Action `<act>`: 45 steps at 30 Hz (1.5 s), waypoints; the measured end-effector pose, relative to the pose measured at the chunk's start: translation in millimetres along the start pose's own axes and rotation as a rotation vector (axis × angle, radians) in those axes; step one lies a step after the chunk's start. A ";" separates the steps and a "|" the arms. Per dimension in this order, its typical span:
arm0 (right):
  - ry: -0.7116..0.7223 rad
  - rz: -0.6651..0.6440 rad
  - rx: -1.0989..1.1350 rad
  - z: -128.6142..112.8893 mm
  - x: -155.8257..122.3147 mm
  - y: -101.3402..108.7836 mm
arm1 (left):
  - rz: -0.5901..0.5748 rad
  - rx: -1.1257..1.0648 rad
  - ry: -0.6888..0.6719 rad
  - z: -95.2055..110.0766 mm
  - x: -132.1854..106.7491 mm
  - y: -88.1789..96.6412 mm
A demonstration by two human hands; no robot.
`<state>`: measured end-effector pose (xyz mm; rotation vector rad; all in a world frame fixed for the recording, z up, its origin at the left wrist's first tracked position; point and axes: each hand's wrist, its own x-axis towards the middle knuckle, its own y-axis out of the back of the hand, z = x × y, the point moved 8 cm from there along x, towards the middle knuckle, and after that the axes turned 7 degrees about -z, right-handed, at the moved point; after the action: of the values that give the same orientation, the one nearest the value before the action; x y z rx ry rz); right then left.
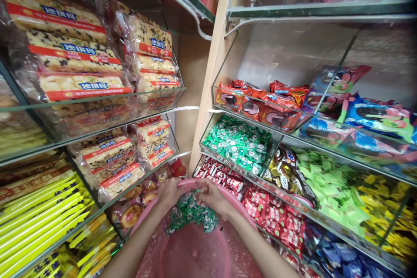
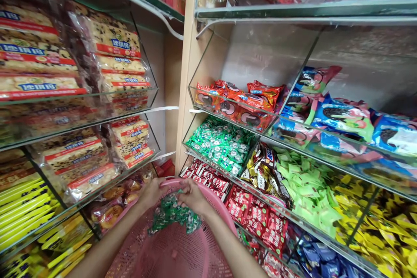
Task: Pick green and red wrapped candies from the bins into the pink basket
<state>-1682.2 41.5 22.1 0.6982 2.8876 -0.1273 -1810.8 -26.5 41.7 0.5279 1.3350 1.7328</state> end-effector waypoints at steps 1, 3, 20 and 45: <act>-0.021 -0.022 0.022 2.8 -2.4 -3.1 | 0.000 0.011 0.001 0.5 0.2 -0.5; -0.069 -0.059 0.045 10.3 -6.5 -8.9 | -0.001 0.026 0.000 2.0 0.5 -1.3; 0.039 0.006 -0.138 41.6 2.7 -16.5 | -0.016 0.058 -0.008 4.9 5.7 -13.3; 0.153 -0.024 -1.128 15.5 -16.5 -26.1 | -0.038 0.030 -0.001 10.8 8.1 -11.9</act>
<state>-1677.5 9.1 11.0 0.4206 2.4666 1.4480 -1802.6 -13.0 33.0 0.5170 1.3633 1.6835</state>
